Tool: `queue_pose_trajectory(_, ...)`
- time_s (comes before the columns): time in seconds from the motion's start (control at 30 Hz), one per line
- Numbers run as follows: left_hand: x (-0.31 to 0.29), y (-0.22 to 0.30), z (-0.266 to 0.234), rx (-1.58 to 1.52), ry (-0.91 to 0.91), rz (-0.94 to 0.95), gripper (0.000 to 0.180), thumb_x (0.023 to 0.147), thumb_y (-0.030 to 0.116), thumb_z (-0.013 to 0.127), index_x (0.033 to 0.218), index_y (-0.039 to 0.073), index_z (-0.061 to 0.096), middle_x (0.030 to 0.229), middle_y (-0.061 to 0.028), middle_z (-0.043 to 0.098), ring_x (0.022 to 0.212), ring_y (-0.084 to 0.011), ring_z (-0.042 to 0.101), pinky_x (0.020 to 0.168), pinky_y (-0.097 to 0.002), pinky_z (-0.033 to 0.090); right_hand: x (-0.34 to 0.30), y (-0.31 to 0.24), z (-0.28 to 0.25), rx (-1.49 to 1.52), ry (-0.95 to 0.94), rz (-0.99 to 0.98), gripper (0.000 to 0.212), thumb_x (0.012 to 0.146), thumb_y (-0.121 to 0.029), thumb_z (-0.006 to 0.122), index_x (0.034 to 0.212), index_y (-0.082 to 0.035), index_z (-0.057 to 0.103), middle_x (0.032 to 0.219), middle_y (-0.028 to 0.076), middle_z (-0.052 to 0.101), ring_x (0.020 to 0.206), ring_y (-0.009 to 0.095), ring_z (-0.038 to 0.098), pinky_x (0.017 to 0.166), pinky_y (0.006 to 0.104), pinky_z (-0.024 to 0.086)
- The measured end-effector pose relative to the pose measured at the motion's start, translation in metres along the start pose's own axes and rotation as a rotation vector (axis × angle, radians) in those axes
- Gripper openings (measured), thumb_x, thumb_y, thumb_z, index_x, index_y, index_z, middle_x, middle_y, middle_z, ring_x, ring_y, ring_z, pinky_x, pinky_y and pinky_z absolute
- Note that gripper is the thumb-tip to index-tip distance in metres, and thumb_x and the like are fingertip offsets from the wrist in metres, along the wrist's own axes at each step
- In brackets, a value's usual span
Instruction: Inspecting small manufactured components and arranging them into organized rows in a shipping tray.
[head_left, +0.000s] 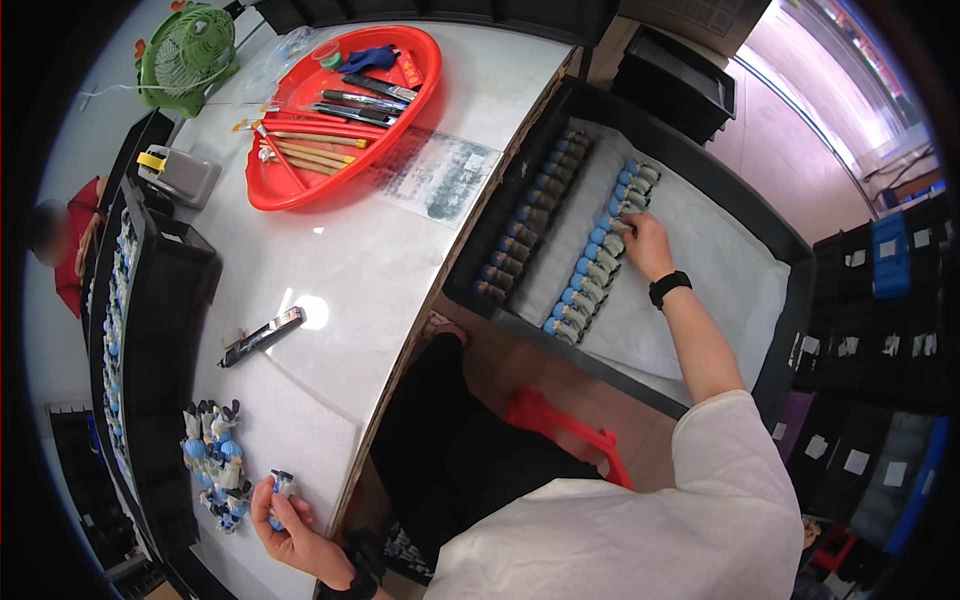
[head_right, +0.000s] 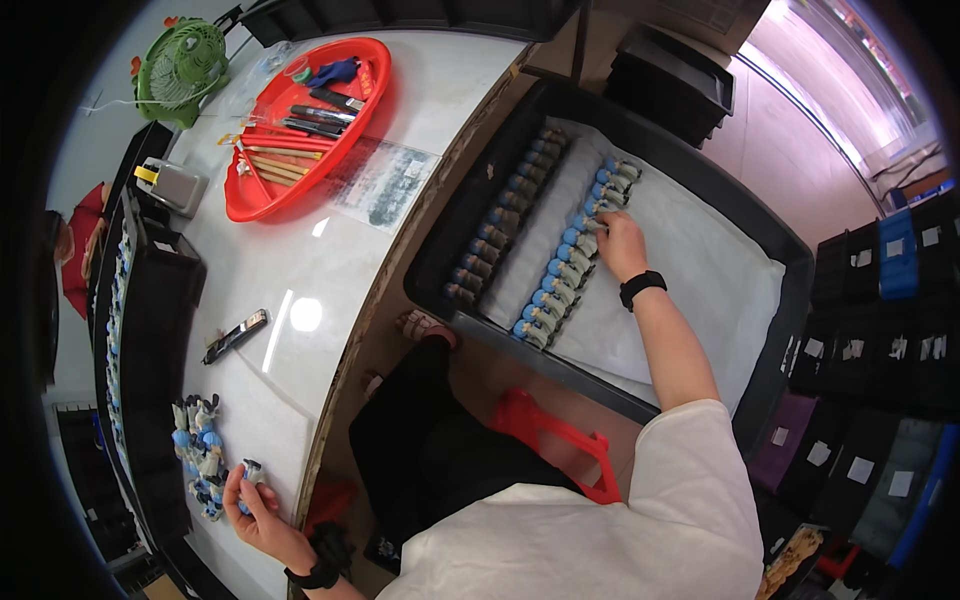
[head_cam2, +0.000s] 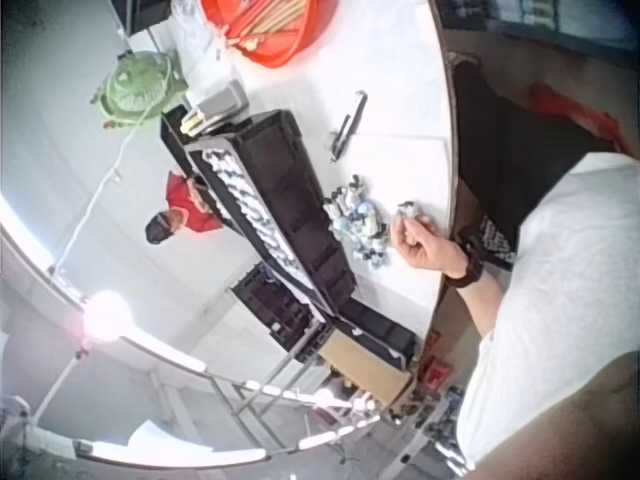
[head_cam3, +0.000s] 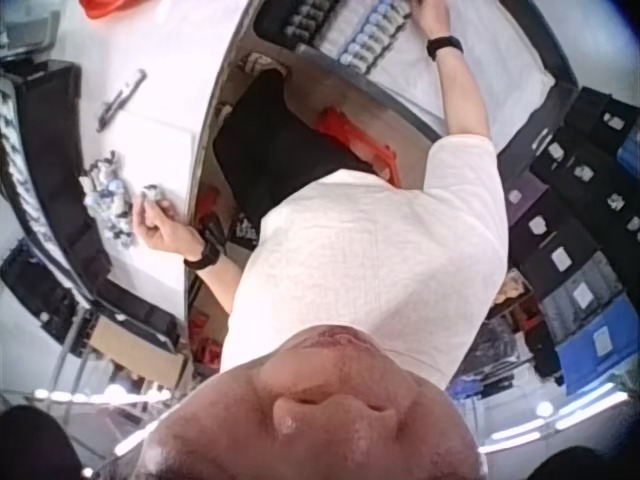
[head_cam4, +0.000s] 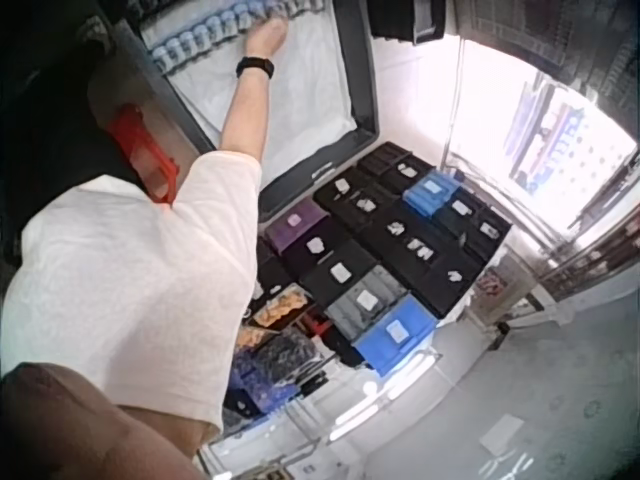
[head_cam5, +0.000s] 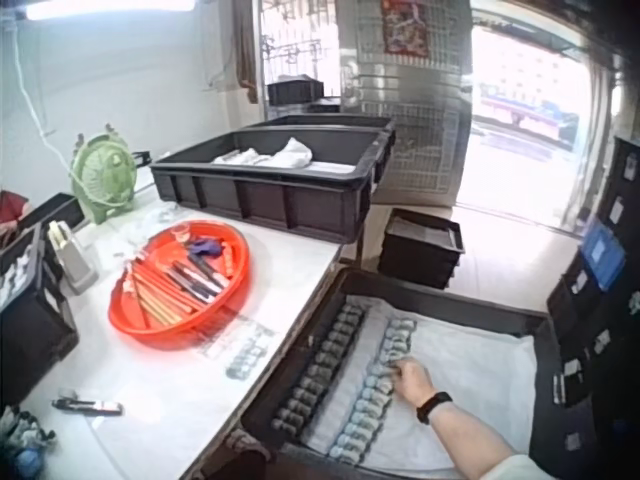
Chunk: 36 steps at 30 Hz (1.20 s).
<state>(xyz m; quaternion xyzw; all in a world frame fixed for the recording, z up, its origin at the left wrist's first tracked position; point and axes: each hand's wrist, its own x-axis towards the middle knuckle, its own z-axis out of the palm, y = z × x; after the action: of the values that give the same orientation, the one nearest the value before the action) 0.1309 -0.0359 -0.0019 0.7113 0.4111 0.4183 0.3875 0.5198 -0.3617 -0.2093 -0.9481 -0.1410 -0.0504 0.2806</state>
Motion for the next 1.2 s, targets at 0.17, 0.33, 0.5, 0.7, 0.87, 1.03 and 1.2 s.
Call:
queue_pose_trajectory(0.17,0.0,0.0,-0.001,-0.022,-0.015,-0.008,0.012,0.086,0.006,0.048,0.095,0.003,0.055,0.101,-0.006,0.054,0.056,-0.0044,0.039,0.049,-0.0154,0.028,-0.008,-0.015,-0.006,0.015,0.049,-0.038,0.017,0.071,-0.009,0.059,0.088,-0.004,0.062,0.087,0.014,0.058,0.08,0.032,0.055,0.069,0.0383,0.045)
queue_pose_trajectory(0.33,0.0,0.001,0.001,-0.004,0.0,0.002,0.012,0.086,0.006,0.048,0.094,0.004,0.056,0.1,-0.0057,0.055,0.056,-0.0041,0.04,0.048,-0.0152,0.028,-0.024,-0.026,-0.007,-0.011,-0.094,-0.086,0.017,0.072,-0.009,0.059,0.088,-0.007,0.061,0.085,0.011,0.058,0.08,0.031,0.056,0.068,0.0375,0.046)
queue_pose_trajectory(0.5,0.0,0.001,0.0,-0.008,-0.01,0.019,0.011,0.085,0.006,0.048,0.093,0.004,0.056,0.1,-0.0053,0.055,0.056,-0.0038,0.04,0.048,-0.0149,0.028,-0.022,-0.019,-0.006,-0.009,-0.054,-0.077,0.018,0.071,-0.006,0.057,0.089,-0.007,0.061,0.084,0.011,0.058,0.079,0.031,0.056,0.067,0.0378,0.046)
queue_pose_trajectory(0.7,0.0,0.0,0.0,0.007,-0.019,0.022,0.011,0.085,0.006,0.048,0.094,0.003,0.056,0.101,-0.0053,0.055,0.056,-0.0039,0.04,0.049,-0.0149,0.028,-0.032,-0.044,-0.016,0.058,-0.04,-0.122,0.02,0.069,-0.004,0.053,0.087,-0.007,0.062,0.085,0.012,0.056,0.077,0.031,0.056,0.067,0.0382,0.046)
queue_pose_trajectory(0.87,0.001,0.0,0.0,0.019,-0.011,-0.011,0.012,0.086,0.006,0.048,0.095,0.003,0.055,0.101,-0.0057,0.055,0.056,-0.0042,0.04,0.05,-0.0151,0.03,-0.069,-0.07,-0.029,0.146,-0.542,-0.299,0.023,0.068,-0.004,0.05,0.087,-0.005,0.062,0.088,0.014,0.054,0.077,0.031,0.055,0.067,0.0389,0.046)
queue_pose_trajectory(1.03,0.001,-0.001,-0.002,0.026,-0.008,-0.01,0.013,0.087,0.007,0.048,0.096,0.002,0.055,0.101,-0.006,0.055,0.056,-0.0046,0.04,0.05,-0.0154,0.031,-0.099,-0.084,-0.028,0.006,-0.575,-0.243,0.025,0.065,-0.001,0.051,0.087,-0.005,0.063,0.093,0.014,0.051,0.085,0.03,0.052,0.071,0.0387,0.045)
queue_pose_trajectory(1.2,0.001,-0.003,-0.003,0.013,-0.015,-0.009,0.012,0.086,0.007,0.048,0.096,0.002,0.055,0.101,-0.0063,0.055,0.055,-0.0045,0.041,0.05,-0.0151,0.03,-0.102,-0.084,-0.026,0.015,-0.439,-0.326,0.032,0.06,0.005,0.05,0.087,-0.005,0.063,0.098,0.014,0.048,0.093,0.03,0.046,0.078,0.0354,0.042)
